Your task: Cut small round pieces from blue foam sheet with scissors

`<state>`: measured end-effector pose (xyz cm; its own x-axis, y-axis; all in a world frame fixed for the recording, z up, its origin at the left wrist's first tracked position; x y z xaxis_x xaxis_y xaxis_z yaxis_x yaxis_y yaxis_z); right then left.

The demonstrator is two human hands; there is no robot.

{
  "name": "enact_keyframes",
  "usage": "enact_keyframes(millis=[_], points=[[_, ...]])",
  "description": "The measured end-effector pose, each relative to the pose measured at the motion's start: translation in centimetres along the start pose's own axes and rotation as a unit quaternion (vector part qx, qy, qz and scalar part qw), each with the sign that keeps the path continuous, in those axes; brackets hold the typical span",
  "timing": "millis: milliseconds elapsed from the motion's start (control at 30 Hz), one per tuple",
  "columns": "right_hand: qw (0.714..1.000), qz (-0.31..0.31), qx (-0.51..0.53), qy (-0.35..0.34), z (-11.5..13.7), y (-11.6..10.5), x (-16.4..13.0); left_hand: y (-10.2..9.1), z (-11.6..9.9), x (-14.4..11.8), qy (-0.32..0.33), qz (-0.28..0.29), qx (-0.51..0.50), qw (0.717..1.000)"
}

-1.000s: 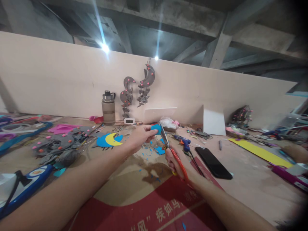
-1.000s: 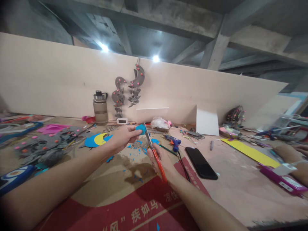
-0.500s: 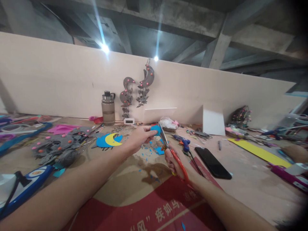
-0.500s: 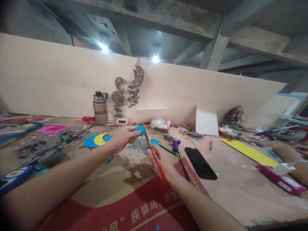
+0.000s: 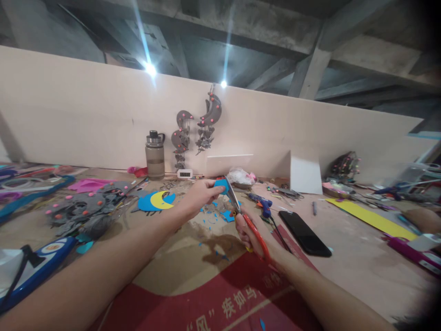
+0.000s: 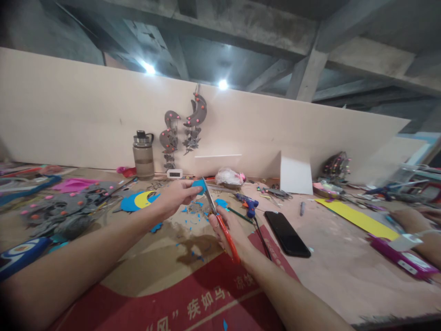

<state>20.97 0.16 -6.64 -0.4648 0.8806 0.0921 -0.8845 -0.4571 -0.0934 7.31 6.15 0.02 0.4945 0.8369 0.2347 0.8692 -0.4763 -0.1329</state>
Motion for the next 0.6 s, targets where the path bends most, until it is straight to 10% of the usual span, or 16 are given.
enact_keyframes(millis=[600], points=[[0.999, 0.037, 0.002, -0.005, -0.2, 0.3, 0.1, -0.2, -1.4, -0.4, -0.005, 0.011, 0.070, 0.998]])
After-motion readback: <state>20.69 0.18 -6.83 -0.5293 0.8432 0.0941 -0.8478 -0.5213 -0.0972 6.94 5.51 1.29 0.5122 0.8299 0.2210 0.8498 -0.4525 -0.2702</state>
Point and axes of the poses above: each hand's wrist, its own x-axis towards the middle knuckle, its own y-axis out of the palm, z = x × y, the point moved 8 cm from there along x, towards the middle knuckle, and after that the axes turned 12 degrees about z, right-handed, at the moved point
